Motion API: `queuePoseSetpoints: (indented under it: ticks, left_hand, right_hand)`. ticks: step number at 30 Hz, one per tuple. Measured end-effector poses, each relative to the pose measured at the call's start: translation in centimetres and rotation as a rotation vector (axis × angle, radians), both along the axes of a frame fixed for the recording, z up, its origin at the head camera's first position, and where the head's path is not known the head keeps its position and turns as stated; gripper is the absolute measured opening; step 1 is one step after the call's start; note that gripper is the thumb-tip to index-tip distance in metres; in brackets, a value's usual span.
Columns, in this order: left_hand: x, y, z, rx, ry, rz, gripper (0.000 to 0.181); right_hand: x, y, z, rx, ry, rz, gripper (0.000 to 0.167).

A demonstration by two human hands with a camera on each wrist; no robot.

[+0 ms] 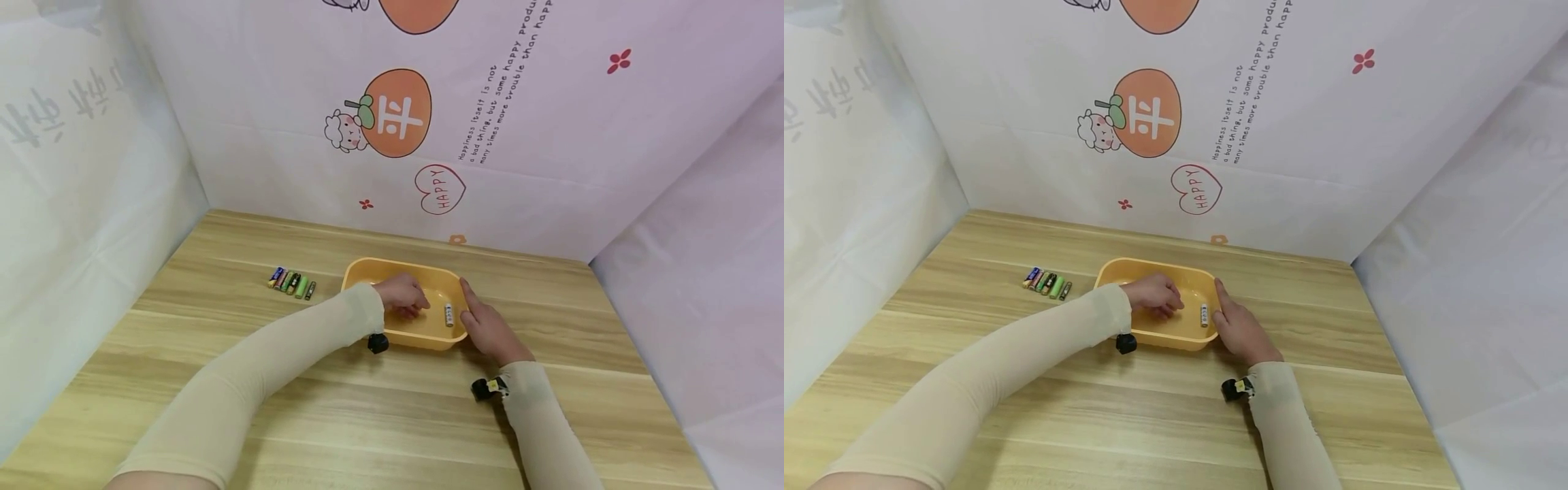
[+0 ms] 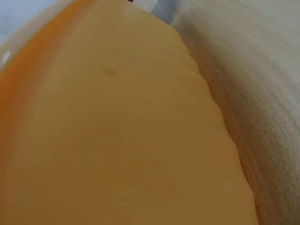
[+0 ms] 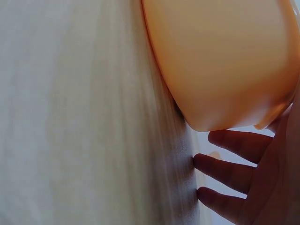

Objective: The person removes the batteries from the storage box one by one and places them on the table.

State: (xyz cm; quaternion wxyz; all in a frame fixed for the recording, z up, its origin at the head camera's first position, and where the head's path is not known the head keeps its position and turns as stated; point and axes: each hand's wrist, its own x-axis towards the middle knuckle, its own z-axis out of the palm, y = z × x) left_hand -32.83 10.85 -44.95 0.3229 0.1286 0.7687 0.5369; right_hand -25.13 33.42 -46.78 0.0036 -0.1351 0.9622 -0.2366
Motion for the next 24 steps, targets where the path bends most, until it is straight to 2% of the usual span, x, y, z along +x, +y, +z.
queuePoseSetpoints:
  ticks: [5, 9, 17, 24]
  left_hand:
    - [0.0, 0.2, -0.1, -0.007, -0.002, 0.022, 0.012]
    - [0.2, 0.5, -0.2, 0.003, -0.030, 0.028, 0.017]
    - [0.6, 0.8, 0.2, -0.013, -0.033, 0.005, 0.018]
    - [0.8, 1.2, -0.1, 0.015, -0.066, -0.014, 0.028]
  right_hand:
    - [-0.1, 0.1, -0.1, -0.004, 0.001, 0.000, 0.062]
    - [-0.1, 0.2, -0.2, -0.007, 0.003, 0.008, 0.062]
    - [-0.2, 0.1, -0.4, -0.009, 0.008, 0.007, 0.062]
    - [-0.1, 0.1, -0.3, -0.016, 0.009, 0.002, 0.062]
